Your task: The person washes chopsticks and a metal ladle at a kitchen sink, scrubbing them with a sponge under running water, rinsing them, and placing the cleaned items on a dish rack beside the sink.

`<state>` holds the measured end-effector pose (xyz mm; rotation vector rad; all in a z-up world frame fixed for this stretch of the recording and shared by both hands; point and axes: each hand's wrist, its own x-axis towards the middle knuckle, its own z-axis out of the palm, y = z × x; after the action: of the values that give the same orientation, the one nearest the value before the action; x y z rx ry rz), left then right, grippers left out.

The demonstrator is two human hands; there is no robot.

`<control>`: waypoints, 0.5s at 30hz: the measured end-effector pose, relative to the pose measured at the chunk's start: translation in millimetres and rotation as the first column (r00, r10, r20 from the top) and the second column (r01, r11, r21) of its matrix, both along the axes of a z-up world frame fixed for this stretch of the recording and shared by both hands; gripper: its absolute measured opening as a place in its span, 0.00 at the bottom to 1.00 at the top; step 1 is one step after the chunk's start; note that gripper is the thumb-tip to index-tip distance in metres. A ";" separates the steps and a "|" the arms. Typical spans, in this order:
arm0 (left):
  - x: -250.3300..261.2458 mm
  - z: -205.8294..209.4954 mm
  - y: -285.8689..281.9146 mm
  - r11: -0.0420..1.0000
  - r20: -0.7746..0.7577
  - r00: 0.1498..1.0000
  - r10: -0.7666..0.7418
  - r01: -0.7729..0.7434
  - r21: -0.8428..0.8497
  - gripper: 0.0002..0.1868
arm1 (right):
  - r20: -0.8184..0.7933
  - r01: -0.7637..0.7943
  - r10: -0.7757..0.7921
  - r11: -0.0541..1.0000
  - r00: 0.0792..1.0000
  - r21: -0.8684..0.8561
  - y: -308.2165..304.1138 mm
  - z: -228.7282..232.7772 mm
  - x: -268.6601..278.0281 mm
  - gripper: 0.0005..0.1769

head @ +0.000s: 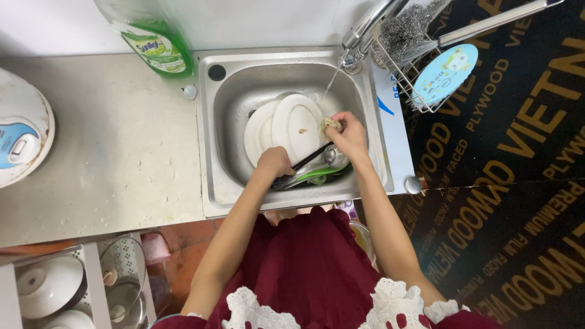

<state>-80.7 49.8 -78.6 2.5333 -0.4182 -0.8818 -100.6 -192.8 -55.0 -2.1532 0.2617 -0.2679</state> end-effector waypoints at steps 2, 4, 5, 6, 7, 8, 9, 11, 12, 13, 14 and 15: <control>0.8 5.5 5.8 0.998 0.052 0.999 0.003 0.000 -0.055 0.14 | 0.017 0.025 -0.030 0.970 0.999 0.244 -3.8 5.4 -6.7 0.18; 4.0 13.1 12.9 0.994 0.056 0.998 0.012 -0.006 -0.106 0.12 | 0.004 0.066 -0.081 0.843 0.997 0.534 -5.1 11.9 -11.7 0.19; 8.0 17.1 21.2 0.991 0.033 0.999 0.019 -0.014 -0.131 0.13 | -0.021 0.094 -0.109 0.723 0.994 0.684 -7.7 16.4 -14.2 0.20; 11.6 21.2 32.2 0.989 0.009 0.999 0.035 -0.033 -0.147 0.13 | -0.049 0.111 -0.122 0.571 0.991 0.814 -5.2 19.5 -14.7 0.21; 16.0 24.5 38.9 0.967 -0.055 0.993 0.103 -0.113 -0.228 0.14 | -0.088 0.147 -0.143 0.475 0.986 0.868 -2.9 22.9 -15.4 0.22; 21.3 26.5 44.6 0.933 -0.126 0.978 0.164 -0.195 -0.303 0.14 | -0.130 0.181 -0.159 0.373 0.979 0.910 0.2 25.9 -15.7 0.22; 26.4 27.1 46.9 0.887 -0.201 0.955 0.217 -0.279 -0.368 0.15 | -0.172 0.213 -0.170 0.267 0.970 0.940 3.8 28.0 -15.7 0.24; 34.9 25.3 34.3 0.788 -0.234 0.941 0.244 -0.333 -0.518 0.15 | -0.202 0.224 -0.144 0.156 0.969 0.962 15.0 27.6 -7.0 0.23; 37.4 23.0 25.0 0.728 -0.253 0.934 0.254 -0.357 -0.586 0.15 | -0.217 0.230 -0.131 0.100 0.967 0.968 23.3 24.7 -0.2 0.23; 37.5 20.6 12.0 0.707 -0.204 0.947 0.247 -0.320 -0.630 0.14 | -0.177 0.190 -0.117 0.112 0.977 0.975 32.8 20.2 6.7 0.22; 37.3 19.8 -4.9 0.686 -0.152 0.959 0.240 -0.279 -0.672 0.14 | -0.134 0.147 -0.103 0.124 0.986 0.981 42.5 15.2 16.0 0.22; 35.5 20.2 -18.6 0.662 -0.099 0.967 0.235 -0.234 -0.712 0.13 | -0.091 0.103 -0.090 0.135 0.992 0.985 50.7 10.3 24.9 0.22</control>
<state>-45.3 31.1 -58.3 1.7890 -0.3351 -0.4719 -75.6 -142.1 -44.7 -0.7251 0.4319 -0.0773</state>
